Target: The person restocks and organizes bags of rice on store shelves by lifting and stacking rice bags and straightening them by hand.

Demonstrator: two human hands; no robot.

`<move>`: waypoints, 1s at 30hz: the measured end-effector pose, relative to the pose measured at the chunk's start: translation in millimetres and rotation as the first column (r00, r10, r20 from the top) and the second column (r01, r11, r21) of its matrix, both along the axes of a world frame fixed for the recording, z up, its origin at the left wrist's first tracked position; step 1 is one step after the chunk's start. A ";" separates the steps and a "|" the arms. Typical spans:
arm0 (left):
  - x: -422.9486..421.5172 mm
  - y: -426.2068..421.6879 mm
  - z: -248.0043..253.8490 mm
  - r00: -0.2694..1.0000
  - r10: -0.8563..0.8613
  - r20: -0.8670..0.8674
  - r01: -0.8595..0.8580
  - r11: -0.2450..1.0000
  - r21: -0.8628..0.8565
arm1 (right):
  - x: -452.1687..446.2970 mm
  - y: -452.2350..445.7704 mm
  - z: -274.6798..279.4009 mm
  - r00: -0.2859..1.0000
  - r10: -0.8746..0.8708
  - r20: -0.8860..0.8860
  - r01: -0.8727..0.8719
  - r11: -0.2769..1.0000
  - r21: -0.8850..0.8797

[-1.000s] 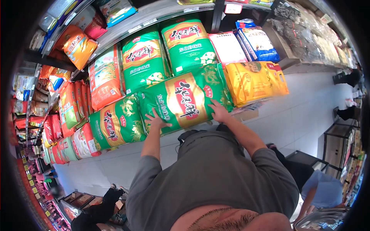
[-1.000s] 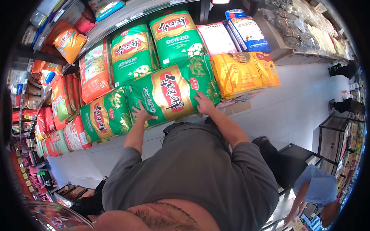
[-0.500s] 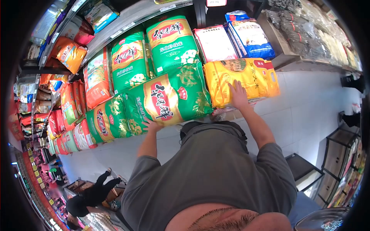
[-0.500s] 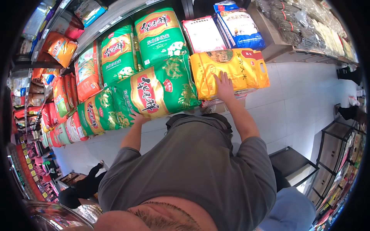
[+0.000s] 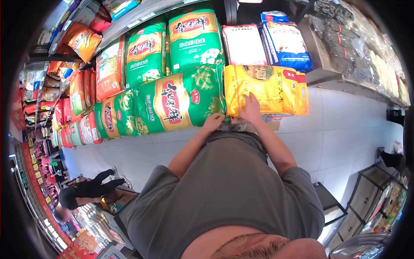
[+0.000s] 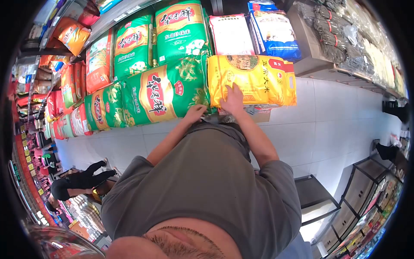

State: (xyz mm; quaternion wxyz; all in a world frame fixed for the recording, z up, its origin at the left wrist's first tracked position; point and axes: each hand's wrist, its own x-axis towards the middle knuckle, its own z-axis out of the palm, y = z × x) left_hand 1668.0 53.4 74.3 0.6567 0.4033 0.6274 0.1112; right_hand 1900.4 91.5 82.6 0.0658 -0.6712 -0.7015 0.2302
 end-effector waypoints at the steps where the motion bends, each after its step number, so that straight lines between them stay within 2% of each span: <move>1: 14.6 8.6 22.6 1.000 0.004 0.001 -0.004 1.000 -0.001 | -3.0 -2.1 8.3 0.984 0.020 -0.176 0.001 0.993 0.118; 2: 27.4 16.1 43.3 0.996 -0.048 0.069 0.053 0.996 -0.067 | -7.3 -4.4 17.0 0.937 0.060 -0.344 0.023 0.972 0.233; 3: 36.9 20.8 55.4 0.986 -0.091 0.141 0.109 0.986 -0.128 | -12.8 -8.0 24.7 0.937 0.067 -0.343 0.016 0.972 0.233; 5: 48.7 25.4 61.6 0.992 -0.062 0.113 0.077 0.988 -0.133 | -26.5 -14.3 43.4 0.880 0.255 -0.401 -0.076 0.908 0.412; 7: 47.7 22.5 67.6 0.996 -0.035 0.084 0.047 0.988 -0.144 | -36.3 -12.8 69.8 0.839 0.323 -0.437 -0.110 0.889 0.444; 9: 41.3 14.2 76.6 0.990 -0.025 0.139 0.029 0.999 -0.033 | -47.3 -16.6 84.2 0.802 0.374 -0.466 -0.132 0.872 0.472; 10: 40.0 12.0 87.8 0.989 -0.024 0.144 0.029 0.999 -0.035 | -52.5 -18.4 87.8 0.753 0.350 -0.557 -0.129 0.909 0.397; 11: 39.3 9.3 102.5 0.985 0.013 0.175 -0.020 0.999 0.040 | -57.7 -20.9 89.9 0.699 0.318 -0.640 -0.135 0.938 0.319; 12: 38.2 6.9 110.7 0.976 0.051 0.210 -0.076 0.991 0.112 | -63.7 -24.1 90.0 0.703 0.322 -0.634 -0.145 0.938 0.315; 13: 34.7 4.5 112.0 0.974 0.060 0.218 -0.086 0.990 0.109 | -71.1 -27.8 89.8 0.543 0.146 -0.827 -0.101 0.989 0.108; 14: 29.8 2.1 113.0 0.968 0.100 0.229 -0.121 0.990 0.077 | -78.0 -31.0 89.9 0.352 -0.069 -0.934 -0.101 0.989 -0.111; 16: 22.2 -3.2 110.5 0.959 0.147 0.242 -0.162 0.986 0.042 | -89.5 -36.2 93.3 0.314 -0.094 -0.945 -0.069 0.990 -0.121; 18: 11.4 -9.4 97.7 0.939 0.143 0.312 -0.210 0.958 0.194 | -103.8 -40.4 97.4 0.269 -0.119 -0.956 -0.026 0.991 -0.131; 19: 7.6 -10.0 91.9 0.939 0.142 0.314 -0.209 0.959 0.192 | -111.0 -42.6 99.8 0.209 -0.140 -0.968 0.001 0.990 -0.143; 20: 5.4 -8.6 85.8 0.937 0.068 0.343 -0.231 0.856 0.462 | -118.1 -44.3 102.5 0.148 -0.158 -0.976 0.027 0.987 -0.156; 21: 1.4 -9.3 80.1 0.937 -0.011 0.350 -0.250 0.678 0.691 | -124.7 -45.8 105.3 0.151 -0.158 -0.976 0.028 0.987 -0.155; 22: -5.6 -10.9 86.4 0.935 -0.012 0.354 -0.252 0.679 0.690 | -131.7 -47.2 111.9 0.111 -0.177 -0.978 0.027 0.984 -0.175; 23: -15.5 -12.8 92.9 0.937 0.011 0.348 -0.238 0.750 0.617 | -139.1 -48.8 117.7 0.070 -0.195 -0.978 0.025 0.981 -0.193; 27: -58.8 -19.5 120.2 0.947 0.088 0.309 -0.176 0.946 0.271 | -172.6 -52.9 127.9 0.106 -0.188 -0.976 0.025 0.982 -0.187; 28: -64.6 -22.8 114.2 0.945 0.088 0.315 -0.178 0.946 0.271 | -181.4 -53.0 129.0 0.121 -0.186 -0.975 0.000 0.982 -0.188; 30: -73.5 -27.1 98.2 0.900 0.110 0.422 -0.352 0.754 0.555 | -198.7 -55.9 133.5 0.144 -0.179 -0.973 -0.026 0.982 -0.185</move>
